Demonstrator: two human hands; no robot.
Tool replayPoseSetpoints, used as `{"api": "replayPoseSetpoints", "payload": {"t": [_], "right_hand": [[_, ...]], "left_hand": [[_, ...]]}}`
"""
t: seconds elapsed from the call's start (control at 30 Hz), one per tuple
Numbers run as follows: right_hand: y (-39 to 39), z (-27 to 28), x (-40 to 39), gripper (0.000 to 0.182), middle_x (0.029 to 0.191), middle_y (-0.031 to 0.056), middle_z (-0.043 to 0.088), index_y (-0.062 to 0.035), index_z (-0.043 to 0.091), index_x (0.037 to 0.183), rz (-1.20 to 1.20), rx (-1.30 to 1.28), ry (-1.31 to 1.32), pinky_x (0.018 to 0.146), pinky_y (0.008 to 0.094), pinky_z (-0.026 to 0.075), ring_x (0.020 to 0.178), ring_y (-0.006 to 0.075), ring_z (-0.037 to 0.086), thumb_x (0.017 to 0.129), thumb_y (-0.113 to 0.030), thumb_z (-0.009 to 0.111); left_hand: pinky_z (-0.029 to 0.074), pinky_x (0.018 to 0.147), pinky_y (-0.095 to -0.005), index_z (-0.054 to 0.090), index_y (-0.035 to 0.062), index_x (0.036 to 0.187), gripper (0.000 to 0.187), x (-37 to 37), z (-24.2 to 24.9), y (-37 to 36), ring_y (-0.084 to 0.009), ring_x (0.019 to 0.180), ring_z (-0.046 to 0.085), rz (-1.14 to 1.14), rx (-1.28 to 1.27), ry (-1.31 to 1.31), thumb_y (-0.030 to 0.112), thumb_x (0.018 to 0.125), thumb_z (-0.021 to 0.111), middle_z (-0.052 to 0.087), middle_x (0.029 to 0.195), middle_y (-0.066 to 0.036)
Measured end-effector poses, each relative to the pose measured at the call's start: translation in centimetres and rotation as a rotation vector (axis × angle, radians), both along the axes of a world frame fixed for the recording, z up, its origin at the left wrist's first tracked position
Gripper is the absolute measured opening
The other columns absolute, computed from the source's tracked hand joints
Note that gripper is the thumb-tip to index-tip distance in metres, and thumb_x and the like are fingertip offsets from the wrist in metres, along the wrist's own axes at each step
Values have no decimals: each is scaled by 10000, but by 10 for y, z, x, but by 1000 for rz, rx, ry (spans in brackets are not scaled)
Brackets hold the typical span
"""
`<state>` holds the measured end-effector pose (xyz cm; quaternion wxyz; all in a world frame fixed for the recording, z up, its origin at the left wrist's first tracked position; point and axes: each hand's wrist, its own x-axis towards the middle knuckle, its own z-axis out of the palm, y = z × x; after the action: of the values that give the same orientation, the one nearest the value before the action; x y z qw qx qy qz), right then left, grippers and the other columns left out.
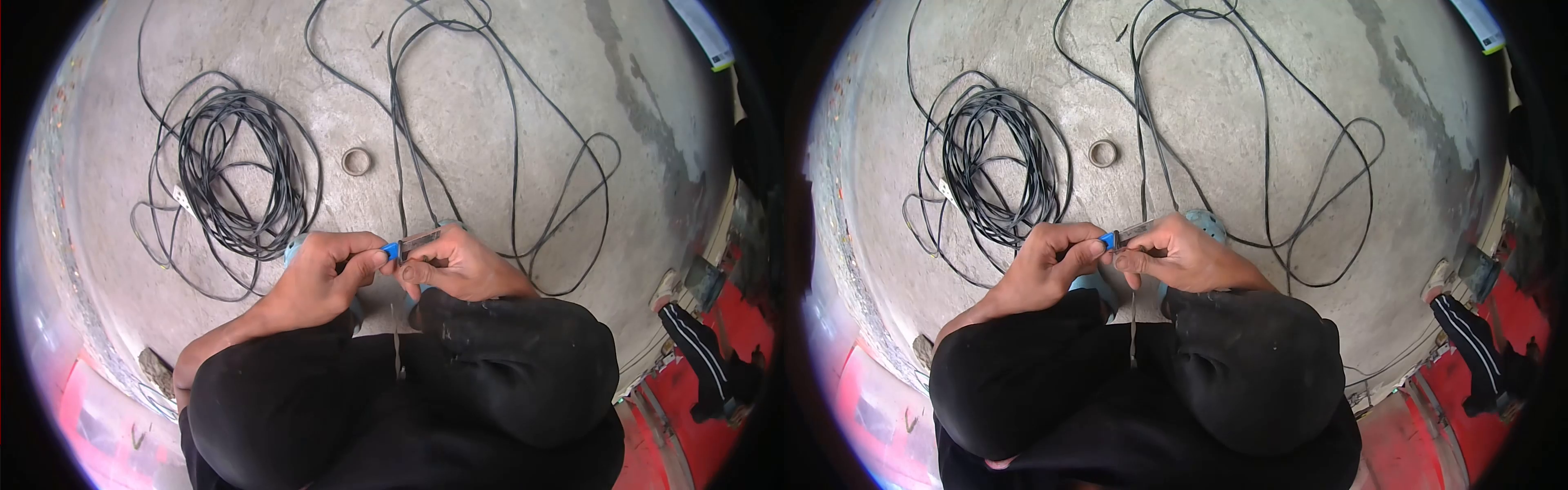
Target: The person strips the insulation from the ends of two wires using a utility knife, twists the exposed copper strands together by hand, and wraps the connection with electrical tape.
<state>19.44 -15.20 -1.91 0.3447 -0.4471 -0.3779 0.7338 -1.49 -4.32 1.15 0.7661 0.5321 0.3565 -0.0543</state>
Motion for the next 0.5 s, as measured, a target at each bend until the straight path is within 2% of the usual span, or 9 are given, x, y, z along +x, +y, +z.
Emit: {"api": "replayPoseSetpoints", "payload": {"t": [0.17, 0.23, 0.33, 0.5], "right_hand": [[2, 9, 4, 349, 658, 49, 616, -9, 685, 732, 34, -36, -72, 593, 288, 398, 621, 124, 532, 970, -264, 678], [1, 7, 0, 335, 660, 57, 620, -8, 686, 730, 10, -39, -54, 592, 289, 404, 619, 128, 544, 961, -252, 686], [13, 14, 1, 211, 782, 94, 660, 58, 703, 929, 112, 92, -112, 590, 261, 431, 687, 130, 601, 964, -149, 680], [21, 17, -11, 136, 800, 100, 666, 56, 705, 933, 40, 130, -110, 565, 266, 444, 681, 141, 620, 940, -79, 690]], "left_hand": [[364, 556, -256, 652, -21, 938, 174, -9, 8, 6, -54, 618, 393, -16, -66, 37, 78, 1027, 540, 476, 641, 20], [370, 561, -253, 646, -16, 965, 159, -14, 5, 6, -53, 624, 407, -47, -6, -31, 73, 1029, 531, 484, 646, 21], [383, 568, -252, 639, -9, 1001, 146, -19, 4, 7, -58, 626, 424, -30, 2, -94, 76, 1033, 525, 508, 659, 16], [401, 575, -255, 645, -13, 964, 183, -20, 13, 13, -70, 621, 440, -7, -21, -81, 99, 1041, 522, 537, 682, 3]]}}
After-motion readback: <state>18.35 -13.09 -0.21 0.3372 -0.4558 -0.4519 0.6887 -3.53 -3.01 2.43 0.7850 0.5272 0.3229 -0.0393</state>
